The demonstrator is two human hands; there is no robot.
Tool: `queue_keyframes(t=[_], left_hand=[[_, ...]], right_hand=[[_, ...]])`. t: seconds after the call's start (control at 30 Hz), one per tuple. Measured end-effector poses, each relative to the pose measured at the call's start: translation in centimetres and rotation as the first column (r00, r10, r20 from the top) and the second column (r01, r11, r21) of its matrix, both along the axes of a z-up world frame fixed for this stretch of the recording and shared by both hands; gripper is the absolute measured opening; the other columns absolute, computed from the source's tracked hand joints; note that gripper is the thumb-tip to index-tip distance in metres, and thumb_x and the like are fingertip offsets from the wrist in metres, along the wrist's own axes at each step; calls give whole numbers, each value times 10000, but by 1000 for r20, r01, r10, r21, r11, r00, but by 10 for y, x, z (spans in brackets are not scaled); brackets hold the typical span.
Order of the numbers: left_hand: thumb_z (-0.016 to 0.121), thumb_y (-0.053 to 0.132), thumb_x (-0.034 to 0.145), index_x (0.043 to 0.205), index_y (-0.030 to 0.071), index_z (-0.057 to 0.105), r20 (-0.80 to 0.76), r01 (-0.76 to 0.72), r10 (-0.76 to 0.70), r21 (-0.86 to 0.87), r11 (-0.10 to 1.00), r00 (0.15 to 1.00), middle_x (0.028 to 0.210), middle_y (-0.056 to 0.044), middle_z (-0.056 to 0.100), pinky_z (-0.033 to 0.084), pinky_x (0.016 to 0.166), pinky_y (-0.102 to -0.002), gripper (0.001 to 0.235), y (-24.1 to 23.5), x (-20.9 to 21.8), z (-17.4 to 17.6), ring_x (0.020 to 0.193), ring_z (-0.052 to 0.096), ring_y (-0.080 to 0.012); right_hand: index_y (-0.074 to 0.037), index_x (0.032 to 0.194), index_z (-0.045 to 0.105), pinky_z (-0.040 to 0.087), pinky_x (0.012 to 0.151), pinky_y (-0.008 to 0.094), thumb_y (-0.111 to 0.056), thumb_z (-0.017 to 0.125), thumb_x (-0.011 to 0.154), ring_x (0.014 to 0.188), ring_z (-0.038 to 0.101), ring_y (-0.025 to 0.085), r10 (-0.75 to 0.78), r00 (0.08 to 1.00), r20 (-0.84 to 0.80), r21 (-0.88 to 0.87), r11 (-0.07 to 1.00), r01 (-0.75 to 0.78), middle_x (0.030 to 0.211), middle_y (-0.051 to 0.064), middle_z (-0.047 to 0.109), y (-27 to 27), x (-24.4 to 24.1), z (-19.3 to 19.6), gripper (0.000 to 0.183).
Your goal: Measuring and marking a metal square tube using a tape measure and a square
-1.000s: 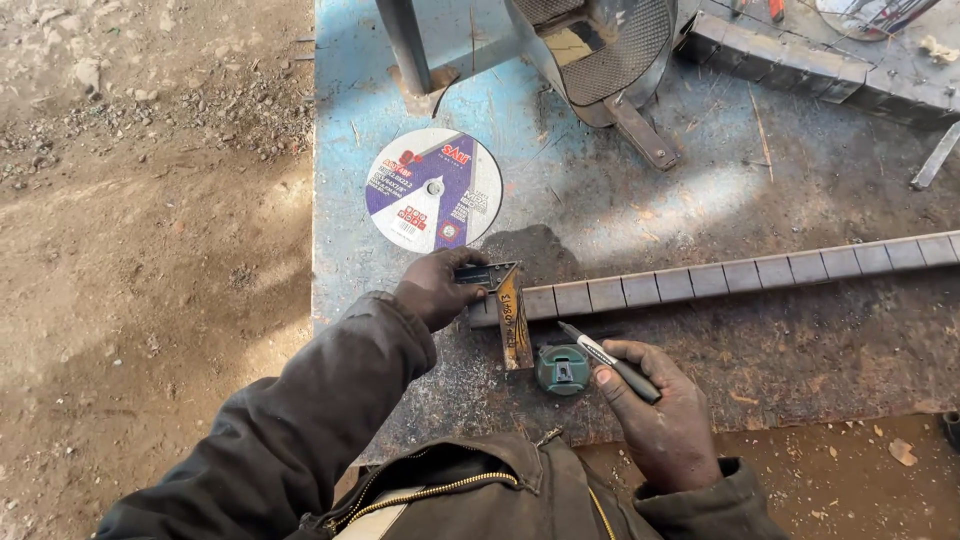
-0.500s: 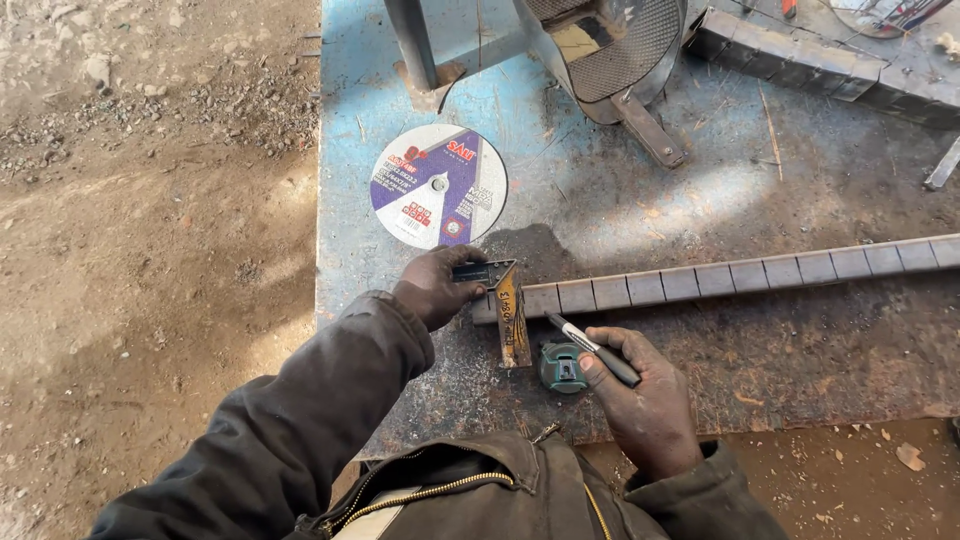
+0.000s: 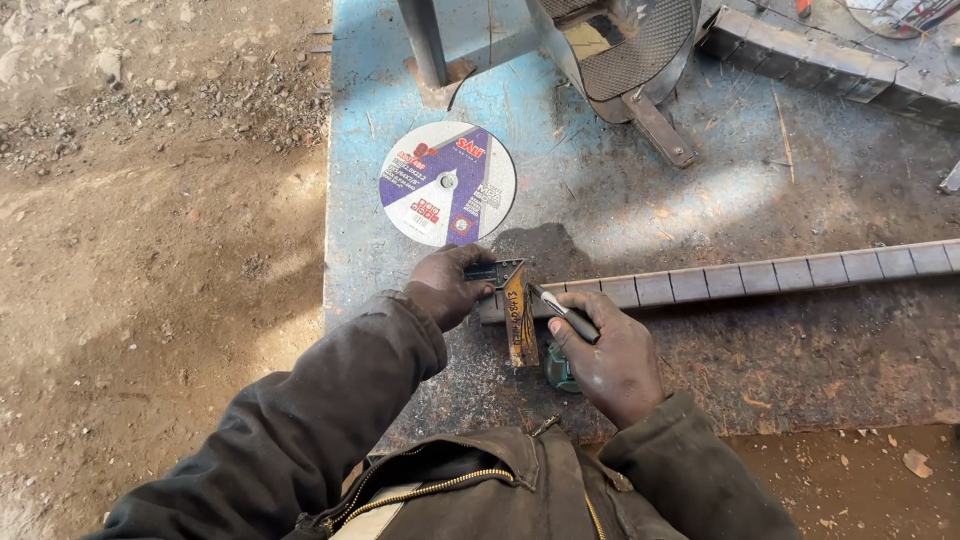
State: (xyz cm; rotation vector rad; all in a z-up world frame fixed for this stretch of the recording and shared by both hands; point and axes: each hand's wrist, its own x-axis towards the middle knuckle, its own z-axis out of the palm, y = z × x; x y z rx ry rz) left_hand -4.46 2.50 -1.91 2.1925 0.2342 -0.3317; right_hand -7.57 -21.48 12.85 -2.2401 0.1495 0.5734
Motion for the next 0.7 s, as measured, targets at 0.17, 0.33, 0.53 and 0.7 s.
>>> queue_keyframes(t=[0.17,0.33,0.53,0.7], left_hand=[[887,301,788,1183,365,744,-2,10,-10,0,1000,1000,1078,-74,692,620,904,-399,425,1,1,-2,1088,710,-326],[863,198,749,1130,288,753,8,7,-7,4,1000,1000,1084,10,733,540,937,-325,407,-4,-2,29,997,721,-195],[771,263,852,1323,339,615,-218,135,-113,90,987,969,1268,-7,710,491,1032,-374,502,-6,7,87,1163,661,-229],[713,363,886,1352,364,635,-245,482,-427,248,840,870,1270,-24,665,454,1001,-469,472,-4,34,87,1180,619,-285]], right_hand=[[-198,1248,752,590,829,472,-307,707,922,919,737,320,-19,998,-65,0,1000,19,1037,203,775,2,-7,20,347],[-299,1077,787,527,880,290,-384,704,824,965,742,94,116,986,-120,-209,968,-140,1033,-106,841,-22,-23,19,279],[-212,1103,788,547,800,249,-256,757,834,850,708,61,-27,993,115,13,1000,26,969,-71,822,-43,-37,13,274],[-180,1088,794,507,702,256,-226,777,847,750,618,79,-149,974,174,95,986,134,916,-52,776,-53,-44,11,246]])
